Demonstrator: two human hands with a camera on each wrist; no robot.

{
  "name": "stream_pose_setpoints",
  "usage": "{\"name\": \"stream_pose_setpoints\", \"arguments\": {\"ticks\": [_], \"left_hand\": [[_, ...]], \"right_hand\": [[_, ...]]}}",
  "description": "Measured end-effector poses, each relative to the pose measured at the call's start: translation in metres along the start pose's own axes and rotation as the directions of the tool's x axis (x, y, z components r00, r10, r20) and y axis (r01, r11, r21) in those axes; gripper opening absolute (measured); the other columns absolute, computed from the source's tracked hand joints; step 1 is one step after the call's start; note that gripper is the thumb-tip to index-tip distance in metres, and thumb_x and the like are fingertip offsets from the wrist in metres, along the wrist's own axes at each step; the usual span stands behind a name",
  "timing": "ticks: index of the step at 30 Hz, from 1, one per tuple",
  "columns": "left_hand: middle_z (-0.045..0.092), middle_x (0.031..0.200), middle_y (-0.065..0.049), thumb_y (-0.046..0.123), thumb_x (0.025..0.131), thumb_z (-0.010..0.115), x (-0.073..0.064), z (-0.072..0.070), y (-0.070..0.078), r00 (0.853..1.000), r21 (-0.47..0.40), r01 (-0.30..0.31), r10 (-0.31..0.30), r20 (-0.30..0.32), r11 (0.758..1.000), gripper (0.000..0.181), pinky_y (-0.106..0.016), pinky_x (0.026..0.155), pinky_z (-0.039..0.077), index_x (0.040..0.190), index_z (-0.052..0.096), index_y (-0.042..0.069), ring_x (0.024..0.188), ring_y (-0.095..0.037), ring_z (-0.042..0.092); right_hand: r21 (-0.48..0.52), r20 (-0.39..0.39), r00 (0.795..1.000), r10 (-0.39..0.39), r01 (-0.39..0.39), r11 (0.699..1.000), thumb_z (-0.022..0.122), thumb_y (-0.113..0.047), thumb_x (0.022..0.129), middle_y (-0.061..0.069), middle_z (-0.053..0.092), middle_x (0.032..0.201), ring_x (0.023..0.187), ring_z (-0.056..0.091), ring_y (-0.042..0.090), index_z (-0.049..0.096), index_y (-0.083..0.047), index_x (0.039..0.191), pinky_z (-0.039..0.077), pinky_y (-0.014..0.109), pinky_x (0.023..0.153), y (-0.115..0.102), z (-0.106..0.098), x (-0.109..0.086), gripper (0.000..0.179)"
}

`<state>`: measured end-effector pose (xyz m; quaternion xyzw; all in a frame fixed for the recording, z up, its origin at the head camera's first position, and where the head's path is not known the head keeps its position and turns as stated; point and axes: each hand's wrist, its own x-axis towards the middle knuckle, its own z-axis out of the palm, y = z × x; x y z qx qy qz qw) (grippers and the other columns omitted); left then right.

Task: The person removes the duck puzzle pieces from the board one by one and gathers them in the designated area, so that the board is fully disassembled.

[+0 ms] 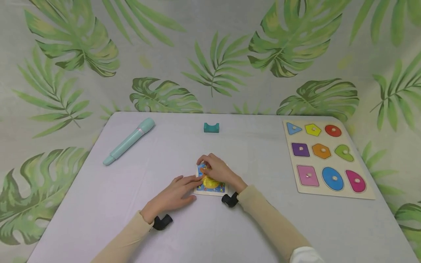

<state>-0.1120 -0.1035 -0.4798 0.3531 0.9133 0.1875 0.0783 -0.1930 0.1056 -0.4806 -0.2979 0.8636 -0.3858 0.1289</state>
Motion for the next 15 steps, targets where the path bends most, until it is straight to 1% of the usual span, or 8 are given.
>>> {"name": "stream_pose_setpoints", "arguments": {"ticks": [5,8,9,10,13,15], "left_hand": [[0.040,0.147,-0.004,0.027,0.094,0.062,0.001,-0.001,0.000,1.000,0.001,-0.002,0.002,0.004,1.000,0.051,-0.053,0.106,0.025,0.139,0.050,0.007,0.134,-0.021,0.035],[0.041,0.147,-0.004,0.026,0.094,0.062,0.000,-0.001,0.000,1.000,0.007,-0.003,0.003,0.004,1.000,0.050,-0.052,0.106,0.025,0.139,0.051,0.007,0.134,-0.021,0.036],[0.041,0.147,-0.004,0.026,0.094,0.062,0.000,-0.002,0.000,1.000,0.008,-0.002,0.002,0.005,1.000,0.050,-0.052,0.106,0.025,0.139,0.051,0.007,0.134,-0.021,0.036],[0.041,0.147,-0.004,0.026,0.094,0.062,0.000,-0.002,0.000,1.000,0.010,0.000,-0.001,0.009,1.000,0.050,-0.052,0.106,0.025,0.139,0.050,0.007,0.134,-0.021,0.036],[0.041,0.147,-0.004,0.026,0.094,0.062,0.000,-0.003,0.002,1.000,0.003,0.008,-0.008,0.019,1.000,0.051,-0.052,0.106,0.025,0.140,0.049,0.007,0.134,-0.021,0.035],[0.040,0.147,-0.005,0.026,0.094,0.062,0.000,-0.003,0.002,1.000,0.002,0.012,-0.012,0.025,1.000,0.053,-0.052,0.106,0.025,0.141,0.048,0.007,0.134,-0.022,0.035]], "right_hand": [[0.052,-0.055,0.998,0.019,-0.016,0.999,0.059,0.003,0.091,0.007,0.058,0.094,0.081,0.051,0.019,0.064,-0.011,0.106,0.045,0.033,0.077,0.004,0.001,0.002,0.021],[0.124,-0.081,0.996,0.032,-0.021,0.992,0.059,0.003,0.091,0.008,0.061,0.093,0.079,0.053,0.018,0.066,-0.008,0.104,0.046,0.031,0.076,0.007,-0.002,0.002,0.019],[0.154,-0.085,0.996,0.038,-0.025,0.988,0.059,0.004,0.090,0.011,0.061,0.093,0.079,0.053,0.020,0.066,-0.005,0.104,0.046,0.032,0.076,0.002,-0.005,0.000,0.018],[0.183,-0.089,0.995,0.050,-0.033,0.983,0.059,0.005,0.090,0.013,0.061,0.093,0.079,0.054,0.022,0.066,-0.003,0.104,0.046,0.033,0.076,-0.001,-0.009,-0.001,0.018],[0.273,-0.092,0.989,0.114,-0.085,0.958,0.059,0.003,0.089,0.012,0.060,0.093,0.080,0.053,0.023,0.067,-0.001,0.105,0.045,0.032,0.075,0.005,-0.018,-0.004,0.019],[0.314,-0.082,0.982,0.169,-0.135,0.940,0.059,0.002,0.088,0.013,0.060,0.095,0.081,0.053,0.025,0.066,0.000,0.106,0.045,0.032,0.074,0.009,-0.027,-0.007,0.020]]}}
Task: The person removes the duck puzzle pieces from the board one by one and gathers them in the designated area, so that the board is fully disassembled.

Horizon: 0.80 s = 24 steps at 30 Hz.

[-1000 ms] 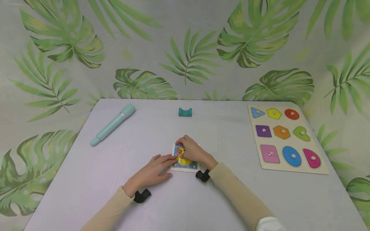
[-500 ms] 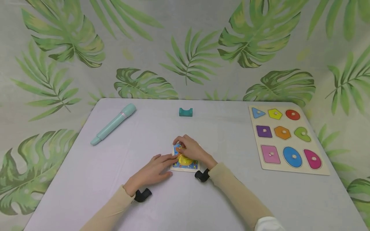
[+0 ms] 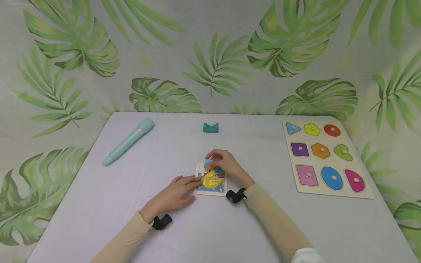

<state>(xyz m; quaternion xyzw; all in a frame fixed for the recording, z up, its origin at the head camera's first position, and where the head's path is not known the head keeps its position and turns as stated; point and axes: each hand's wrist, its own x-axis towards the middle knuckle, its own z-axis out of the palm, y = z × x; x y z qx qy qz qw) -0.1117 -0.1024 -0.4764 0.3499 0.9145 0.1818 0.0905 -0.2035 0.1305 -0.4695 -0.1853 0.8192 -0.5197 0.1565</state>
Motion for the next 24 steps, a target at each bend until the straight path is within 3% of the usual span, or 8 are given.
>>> {"name": "stream_pose_setpoints", "arguments": {"ticks": [5,12,19,24], "left_hand": [[0.038,0.148,-0.005,0.027,0.094,0.062,-0.001,0.002,0.000,1.000,0.009,-0.004,0.004,0.001,1.000,0.054,-0.052,0.106,0.025,0.142,0.047,0.007,0.135,-0.022,0.034],[0.037,0.149,-0.005,0.027,0.095,0.061,-0.001,0.000,0.001,1.000,0.001,-0.011,0.011,0.001,1.000,0.053,-0.051,0.107,0.022,0.142,0.046,0.006,0.136,-0.022,0.032],[0.040,0.147,-0.006,0.026,0.095,0.061,0.000,-0.002,0.000,1.000,-0.015,-0.016,0.016,-0.007,1.000,0.050,-0.050,0.108,0.022,0.139,0.050,0.005,0.135,-0.022,0.033],[0.041,0.146,-0.008,0.025,0.095,0.061,0.001,-0.001,0.000,1.000,-0.033,-0.026,0.025,-0.016,0.999,0.049,-0.051,0.108,0.022,0.137,0.051,0.004,0.136,-0.025,0.032]], "right_hand": [[0.034,-0.031,0.995,0.094,-0.093,0.995,0.059,-0.001,0.089,0.013,0.058,0.093,0.079,0.050,0.025,0.065,0.003,0.109,0.046,0.029,0.066,0.018,-0.029,-0.006,0.021],[0.000,-0.076,0.984,0.162,-0.163,0.987,0.058,0.003,0.086,0.016,0.060,0.096,0.079,0.050,0.024,0.063,0.007,0.109,0.046,0.030,0.068,0.032,-0.062,-0.022,0.025],[-0.127,-0.119,0.978,0.173,-0.187,0.974,0.061,0.002,0.082,0.013,0.059,0.090,0.075,0.051,0.023,0.066,0.004,0.104,0.046,0.031,0.065,0.039,-0.067,-0.025,0.023],[-0.280,-0.174,0.970,0.170,-0.214,0.936,0.062,-0.001,0.080,0.008,0.059,0.087,0.075,0.053,0.021,0.068,-0.003,0.099,0.044,0.031,0.064,0.039,-0.062,-0.026,0.020]]}}
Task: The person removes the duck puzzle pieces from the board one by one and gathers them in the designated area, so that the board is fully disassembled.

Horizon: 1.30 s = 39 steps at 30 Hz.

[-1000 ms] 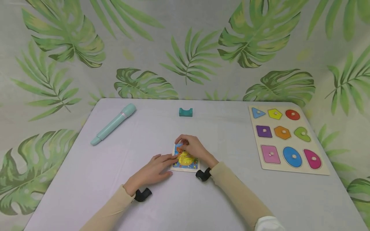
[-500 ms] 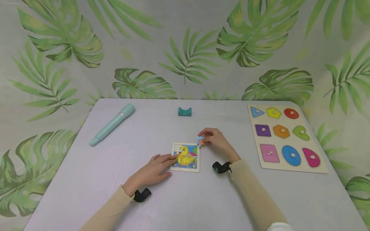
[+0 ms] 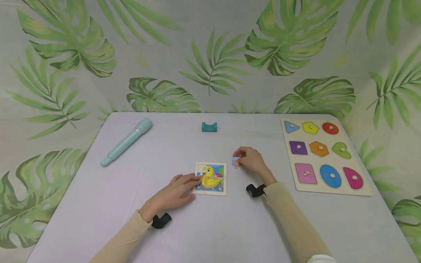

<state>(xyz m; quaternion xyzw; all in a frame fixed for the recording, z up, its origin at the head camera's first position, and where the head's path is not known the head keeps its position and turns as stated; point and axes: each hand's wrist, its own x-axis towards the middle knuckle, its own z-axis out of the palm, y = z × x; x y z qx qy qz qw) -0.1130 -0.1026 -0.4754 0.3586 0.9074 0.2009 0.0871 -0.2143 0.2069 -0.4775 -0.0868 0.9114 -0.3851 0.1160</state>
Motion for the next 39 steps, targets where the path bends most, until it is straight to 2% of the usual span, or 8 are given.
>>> {"name": "stream_pose_setpoints", "arguments": {"ticks": [3,7,11,15,18,21,29,39], "left_hand": [[0.041,0.146,-0.007,0.025,0.095,0.061,0.000,0.001,-0.001,1.000,-0.007,0.000,0.000,0.000,1.000,0.049,-0.050,0.108,0.022,0.138,0.051,0.004,0.136,-0.024,0.032],[0.040,0.146,-0.004,0.025,0.095,0.061,0.001,0.002,-0.003,1.000,-0.013,-0.006,0.006,0.000,1.000,0.048,-0.049,0.108,0.023,0.138,0.051,0.007,0.135,-0.022,0.033],[0.041,0.145,-0.003,0.026,0.095,0.061,0.001,0.001,-0.005,1.000,-0.012,-0.022,0.021,-0.007,1.000,0.047,-0.050,0.107,0.024,0.138,0.052,0.008,0.134,-0.021,0.034],[0.041,0.146,-0.003,0.026,0.094,0.062,0.002,0.002,-0.005,0.999,-0.002,-0.043,0.043,-0.002,0.999,0.047,-0.051,0.106,0.025,0.137,0.053,0.011,0.135,-0.022,0.033],[0.040,0.147,-0.001,0.027,0.093,0.065,0.003,0.003,-0.006,0.998,0.029,-0.066,0.066,0.003,0.997,0.048,-0.051,0.103,0.027,0.138,0.054,0.015,0.135,-0.024,0.032],[0.042,0.147,0.001,0.027,0.092,0.066,0.006,0.004,-0.006,0.997,0.079,-0.075,0.076,-0.007,0.994,0.047,-0.049,0.099,0.030,0.136,0.055,0.017,0.134,-0.024,0.033],[0.049,0.141,0.003,0.023,0.090,0.068,0.012,0.004,-0.006,0.997,0.162,-0.058,0.066,-0.046,0.985,0.042,-0.044,0.092,0.037,0.132,0.061,0.018,0.126,-0.020,0.041],[0.050,0.140,0.004,0.024,0.090,0.068,0.014,0.004,-0.007,0.997,0.182,-0.042,0.053,-0.058,0.982,0.042,-0.043,0.088,0.037,0.131,0.061,0.018,0.125,-0.019,0.041]], "right_hand": [[-0.061,-0.029,0.999,-0.018,0.017,0.998,0.063,-0.002,0.080,0.007,0.061,0.088,0.078,0.055,0.024,0.069,-0.005,0.096,0.043,0.034,0.067,-0.003,0.002,-0.002,0.018],[-0.134,-0.058,0.994,-0.097,0.088,0.987,0.064,0.001,0.079,0.008,0.060,0.089,0.083,0.057,0.027,0.069,-0.005,0.092,0.045,0.041,0.073,-0.005,0.004,-0.004,0.015],[-0.179,-0.082,0.987,-0.136,0.119,0.977,0.066,0.003,0.080,0.007,0.058,0.088,0.082,0.056,0.026,0.069,-0.005,0.090,0.045,0.042,0.073,-0.005,0.007,-0.005,0.013],[-0.144,-0.116,0.982,-0.146,0.129,0.981,0.065,0.005,0.079,0.007,0.056,0.086,0.079,0.054,0.025,0.068,-0.003,0.092,0.044,0.037,0.069,-0.009,0.010,-0.006,0.016],[-0.070,-0.120,0.979,-0.164,0.156,0.985,0.062,0.006,0.081,0.008,0.055,0.086,0.078,0.053,0.025,0.067,-0.001,0.095,0.045,0.032,0.063,-0.017,0.014,-0.008,0.017],[0.002,-0.093,0.976,-0.195,0.196,0.981,0.061,0.006,0.083,0.010,0.057,0.088,0.078,0.053,0.025,0.066,0.001,0.097,0.045,0.030,0.062,-0.026,0.019,-0.008,0.016],[0.081,0.021,0.970,-0.242,0.240,0.968,0.062,0.003,0.085,0.009,0.062,0.099,0.085,0.054,0.024,0.067,-0.001,0.100,0.045,0.037,0.079,-0.040,0.036,-0.004,0.016],[0.081,0.101,0.960,-0.260,0.252,0.964,0.064,0.001,0.086,0.011,0.062,0.106,0.098,0.057,0.028,0.067,0.000,0.103,0.046,0.042,0.087,-0.049,0.048,0.002,0.018]]}}
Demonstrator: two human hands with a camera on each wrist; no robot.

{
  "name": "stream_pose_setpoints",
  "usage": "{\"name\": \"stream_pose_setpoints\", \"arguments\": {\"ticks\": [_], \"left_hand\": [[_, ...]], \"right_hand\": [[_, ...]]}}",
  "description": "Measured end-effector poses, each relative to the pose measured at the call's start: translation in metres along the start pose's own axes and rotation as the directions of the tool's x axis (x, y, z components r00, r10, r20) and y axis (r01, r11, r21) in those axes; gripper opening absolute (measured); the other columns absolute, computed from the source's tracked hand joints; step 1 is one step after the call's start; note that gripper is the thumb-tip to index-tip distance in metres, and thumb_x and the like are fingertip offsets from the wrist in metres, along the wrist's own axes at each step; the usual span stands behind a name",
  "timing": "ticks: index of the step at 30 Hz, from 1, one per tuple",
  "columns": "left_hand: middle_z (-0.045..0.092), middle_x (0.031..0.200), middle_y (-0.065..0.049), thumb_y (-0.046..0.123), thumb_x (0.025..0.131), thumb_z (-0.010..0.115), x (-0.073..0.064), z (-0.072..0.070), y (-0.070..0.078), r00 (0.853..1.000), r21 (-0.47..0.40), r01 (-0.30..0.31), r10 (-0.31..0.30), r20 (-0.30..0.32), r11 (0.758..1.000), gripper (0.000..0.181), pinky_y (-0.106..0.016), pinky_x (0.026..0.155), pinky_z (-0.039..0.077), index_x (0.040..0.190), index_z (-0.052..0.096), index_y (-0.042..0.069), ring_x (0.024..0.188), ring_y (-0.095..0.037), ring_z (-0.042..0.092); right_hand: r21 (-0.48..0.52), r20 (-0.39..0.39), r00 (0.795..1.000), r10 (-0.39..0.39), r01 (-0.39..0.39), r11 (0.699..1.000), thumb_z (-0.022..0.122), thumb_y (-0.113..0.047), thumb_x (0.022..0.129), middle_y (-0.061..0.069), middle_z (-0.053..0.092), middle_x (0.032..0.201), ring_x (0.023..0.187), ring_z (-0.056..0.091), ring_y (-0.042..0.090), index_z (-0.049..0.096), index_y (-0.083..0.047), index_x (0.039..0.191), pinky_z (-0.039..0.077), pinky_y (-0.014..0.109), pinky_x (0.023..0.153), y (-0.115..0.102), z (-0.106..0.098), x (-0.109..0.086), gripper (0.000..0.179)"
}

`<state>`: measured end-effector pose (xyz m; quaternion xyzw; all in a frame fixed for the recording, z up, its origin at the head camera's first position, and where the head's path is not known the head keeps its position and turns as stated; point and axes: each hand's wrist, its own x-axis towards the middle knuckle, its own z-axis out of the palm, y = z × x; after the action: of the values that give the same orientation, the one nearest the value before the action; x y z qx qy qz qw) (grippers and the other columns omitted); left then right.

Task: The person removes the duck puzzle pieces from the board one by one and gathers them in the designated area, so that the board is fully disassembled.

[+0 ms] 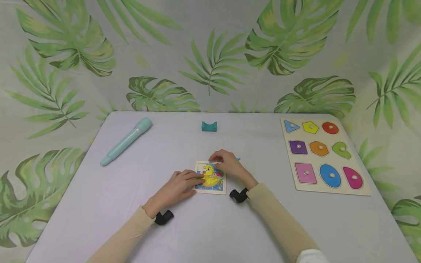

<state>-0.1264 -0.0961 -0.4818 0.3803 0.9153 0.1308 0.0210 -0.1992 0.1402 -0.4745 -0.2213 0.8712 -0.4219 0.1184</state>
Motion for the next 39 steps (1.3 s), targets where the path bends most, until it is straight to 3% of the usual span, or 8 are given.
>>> {"name": "stream_pose_setpoints", "arguments": {"ticks": [17,24,29,34,39], "left_hand": [[0.051,0.138,0.001,0.021,0.090,0.069,0.003,0.001,-0.006,0.998,-0.015,0.038,-0.038,-0.044,0.999,0.040,-0.044,0.087,0.038,0.129,0.062,0.014,0.123,-0.019,0.045],[0.052,0.137,0.000,0.019,0.089,0.069,0.005,0.000,-0.006,0.996,-0.015,0.058,-0.059,-0.068,0.998,0.040,-0.044,0.087,0.039,0.128,0.063,0.013,0.121,-0.020,0.046],[0.054,0.135,-0.004,0.015,0.088,0.069,0.006,0.002,-0.005,0.995,-0.022,0.024,-0.026,-0.092,0.999,0.039,-0.046,0.088,0.038,0.126,0.064,0.010,0.120,-0.024,0.046],[0.050,0.139,-0.004,0.014,0.090,0.065,0.008,0.004,-0.003,0.998,-0.054,-0.005,0.001,-0.057,0.999,0.042,-0.048,0.089,0.036,0.131,0.060,0.010,0.123,-0.025,0.042],[0.045,0.144,0.001,0.018,0.092,0.062,0.007,0.002,-0.002,1.000,-0.070,0.017,-0.017,-0.002,0.997,0.044,-0.047,0.089,0.033,0.136,0.056,0.014,0.128,-0.025,0.039]], "right_hand": [[0.062,0.071,0.996,0.061,-0.065,0.996,0.060,0.002,0.087,0.012,0.064,0.105,0.091,0.055,0.026,0.067,0.000,0.106,0.044,0.038,0.087,-0.004,-0.006,0.019,0.020],[0.036,0.075,0.996,0.045,-0.048,0.998,0.059,0.002,0.086,0.010,0.064,0.105,0.095,0.055,0.026,0.067,0.000,0.106,0.044,0.040,0.091,0.001,-0.004,0.028,0.022],[-0.023,0.106,0.994,-0.016,0.019,1.000,0.061,0.006,0.083,0.007,0.061,0.105,0.103,0.054,0.027,0.070,-0.002,0.105,0.041,0.043,0.094,0.003,0.000,0.029,0.025],[-0.125,0.133,0.989,-0.065,0.081,0.989,0.065,0.005,0.079,0.005,0.056,0.103,0.100,0.052,0.026,0.072,-0.005,0.105,0.042,0.044,0.091,-0.001,0.003,0.027,0.029],[-0.168,0.175,0.983,-0.054,0.084,0.982,0.063,0.007,0.076,0.005,0.054,0.104,0.099,0.050,0.025,0.071,-0.005,0.108,0.042,0.042,0.091,-0.007,0.004,0.026,0.035]]}}
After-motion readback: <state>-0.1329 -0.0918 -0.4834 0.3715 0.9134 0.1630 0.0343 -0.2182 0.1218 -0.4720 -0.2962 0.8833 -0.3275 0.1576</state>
